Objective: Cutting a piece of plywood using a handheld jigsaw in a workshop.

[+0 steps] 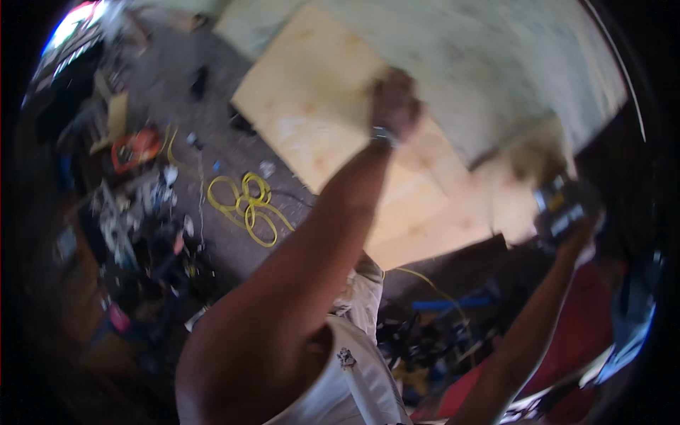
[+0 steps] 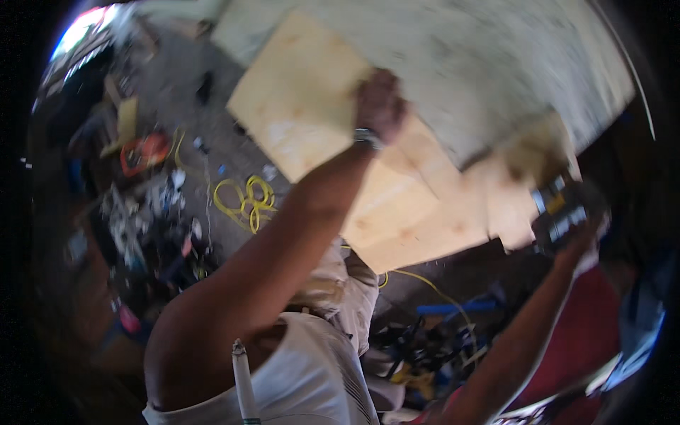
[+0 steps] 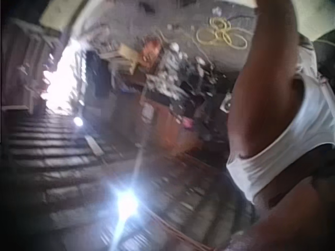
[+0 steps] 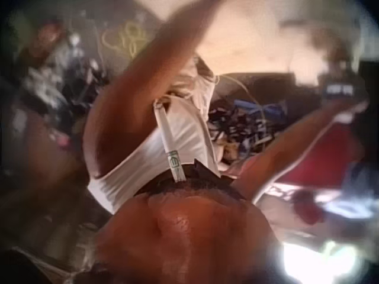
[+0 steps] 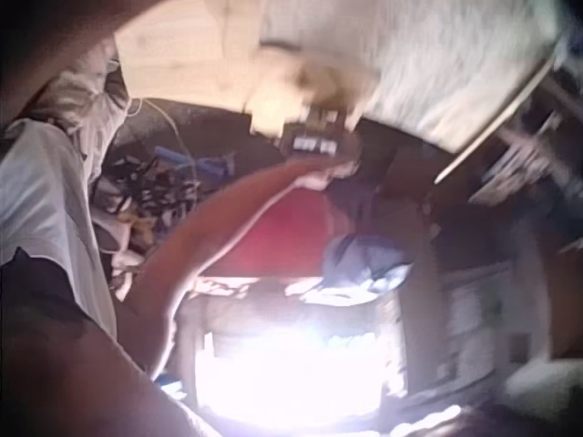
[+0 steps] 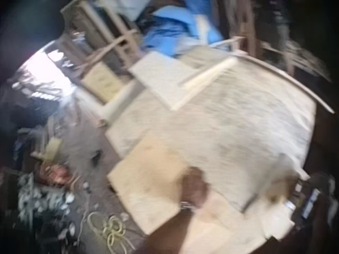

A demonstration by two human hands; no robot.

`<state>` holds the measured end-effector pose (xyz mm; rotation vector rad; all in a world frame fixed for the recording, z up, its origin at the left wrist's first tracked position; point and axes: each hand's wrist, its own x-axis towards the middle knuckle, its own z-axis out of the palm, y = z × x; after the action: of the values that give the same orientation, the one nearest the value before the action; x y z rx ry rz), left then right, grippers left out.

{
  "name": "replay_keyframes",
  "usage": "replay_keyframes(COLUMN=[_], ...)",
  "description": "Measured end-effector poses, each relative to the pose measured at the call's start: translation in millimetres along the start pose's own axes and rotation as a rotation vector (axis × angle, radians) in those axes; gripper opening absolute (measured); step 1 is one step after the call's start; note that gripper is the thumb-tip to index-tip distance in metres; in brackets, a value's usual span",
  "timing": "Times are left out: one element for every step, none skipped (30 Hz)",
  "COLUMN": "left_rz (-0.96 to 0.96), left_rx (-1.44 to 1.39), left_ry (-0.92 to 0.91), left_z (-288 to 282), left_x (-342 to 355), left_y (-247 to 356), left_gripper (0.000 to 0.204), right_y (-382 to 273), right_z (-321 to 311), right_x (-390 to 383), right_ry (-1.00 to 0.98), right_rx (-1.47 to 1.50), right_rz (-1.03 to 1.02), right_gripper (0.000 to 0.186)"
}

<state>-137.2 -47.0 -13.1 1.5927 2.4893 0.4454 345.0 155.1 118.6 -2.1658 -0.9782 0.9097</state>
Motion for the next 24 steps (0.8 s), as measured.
replay_keyframes(left_rz=[-0.018, -0.048, -0.072, -0.097, -0.116, -0.124, -0.129, -0.136, -0.153, -0.145, -0.135, -0.134, -0.14, -0.13, -0.121, -0.124, -0.124, -0.123, -0.123, -0.127, -0.131, -0.129, -0.126, -0.123], left_rx=[-0.022, -0.025, -0.01, -0.05, -0.108, -0.121, -0.162, -0.177, -0.176, -0.175, -0.166, -0.148, -0.143, -0.141, -0.144, -0.145, -0.134, -0.122, -0.121, -0.122, -0.123, -0.126, -0.133, -0.14], left_ry=[-0.017, -0.013, -0.019, -0.031, -0.048, -0.063, -0.07, -0.037, -0.025, -0.021, -0.019, -0.021, -0.02, -0.018, -0.013, -0.01, -0.009, -0.008, -0.011, -0.014, -0.016, -0.015, -0.015, -0.014], left_z=[-8, -14, -21, -27, -30, -34, -34, -34, -34, -34, -34, -35, -35, -34, -34, -34, -33, -32, -32, -32, -32, -32, -32, -32], left_x=[-1, 0, -3, -7, -10, -14, -12, -9, -9, -10, -12, -14, -15, -15, -13, -11, -10, -11, -12, -11, -11, -10, -10, -11], left_y=[-7, -11, -23, -30, -29, -30, -19, -15, -14, -10, -11, -13, -16, -18, -17, -17, -17, -17, -18, -17, -17, -15, -15, -15], left_gripper=[0.06, 0.062, 0.063, 0.065, 0.066, 0.067, 0.067, 0.067, 0.067, 0.067, 0.066, 0.066, 0.066, 0.066, 0.066, 0.066, 0.066, 0.067, 0.067, 0.067, 0.068, 0.068, 0.067, 0.067], right_y=[6, 2, -5, -20, -23, -20, -25, -27, -27, -25, -26, -33, -29, -22, -24, -29, -34, -37, -35, -34, -33, -28, -25, -23], right_z=[9, 5, 25, 35, 34, 32, 15, 7, 0, -4, 1, 10, 13, 13, 14, 16, 19, 20, 21, 19, 18, 12, 9, 7], right_x=[-3, 9, -14, -39, -46, -49, -34, -18, -3, 5, 3, -9, -8, -7, -7, -8, -17, -21, -22, -20, -18, -9, -1, 5], right_ry=[0.065, -0.008, -0.067, -0.11, -0.152, -0.19, -0.268, -0.345, -0.361, -0.385, -0.414, -0.365, -0.372, -0.362, -0.348, -0.349, -0.324, -0.298, -0.298, -0.301, -0.304, -0.301, -0.341, -0.381], right_rx=[0.035, 0.046, 0.063, 0.066, 0.034, 0.004, 0.024, 0.044, 0.036, -0.003, -0.037, -0.041, -0.043, -0.038, -0.034, -0.036, -0.03, -0.024, -0.025, -0.023, -0.022, -0.022, -0.02, -0.018], right_rz=[0.04, 0.032, 0.109, 0.183, 0.175, 0.169, 0.229, 0.298, 0.286, 0.282, 0.283, 0.327, 0.328, 0.327, 0.321, 0.317, 0.334, 0.352, 0.356, 0.34, 0.323, 0.322, 0.337, 0.352], right_gripper=[0.064, 0.062, 0.062, 0.064, 0.059, 0.054, 0.05, 0.046, 0.046, 0.041, 0.037, 0.031, 0.031, 0.031, 0.031, 0.031, 0.031, 0.031, 0.031, 0.03, 0.03, 0.03, 0.03, 0.03])
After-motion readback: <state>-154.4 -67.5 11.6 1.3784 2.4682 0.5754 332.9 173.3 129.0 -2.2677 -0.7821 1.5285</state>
